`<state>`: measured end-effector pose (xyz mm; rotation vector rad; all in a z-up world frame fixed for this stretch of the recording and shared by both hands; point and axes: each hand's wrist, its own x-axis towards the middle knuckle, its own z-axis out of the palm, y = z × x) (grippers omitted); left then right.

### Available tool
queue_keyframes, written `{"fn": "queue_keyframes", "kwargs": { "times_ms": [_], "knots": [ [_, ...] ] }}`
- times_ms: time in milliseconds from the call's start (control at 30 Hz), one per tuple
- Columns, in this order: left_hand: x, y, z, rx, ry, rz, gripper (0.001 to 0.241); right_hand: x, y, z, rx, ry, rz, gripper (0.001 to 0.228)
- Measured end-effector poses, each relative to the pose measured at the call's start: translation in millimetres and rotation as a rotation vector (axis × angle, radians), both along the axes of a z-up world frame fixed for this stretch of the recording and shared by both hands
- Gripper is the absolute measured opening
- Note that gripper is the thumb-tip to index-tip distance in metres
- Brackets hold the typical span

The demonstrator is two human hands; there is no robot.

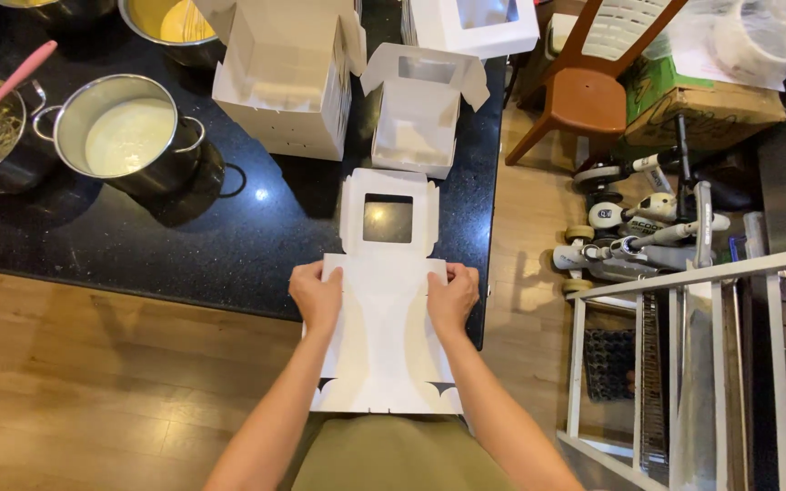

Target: Assembling multiple white cardboard cake boxes on a countertop in a bakery kitchen.

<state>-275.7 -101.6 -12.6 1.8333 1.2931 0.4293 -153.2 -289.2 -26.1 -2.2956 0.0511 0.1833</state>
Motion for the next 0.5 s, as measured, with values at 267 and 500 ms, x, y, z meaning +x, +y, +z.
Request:
{"fn": "queue_keyframes", "kwargs": {
  "times_ms": [267, 500],
  "knots": [
    [6.1, -69.0, -8.6, 0.49, 0.035, -0.425, 0.058, -43.8, 23.8, 3.6, -0.05, -0.479, 0.377, 0.046],
    [-7.3, -48.3, -20.9, 0.485, 0.088, -0.687, 0.079, -46.3, -4.3, 1.6, -0.186, -0.506, 0.781, 0.067]
  ]
}}
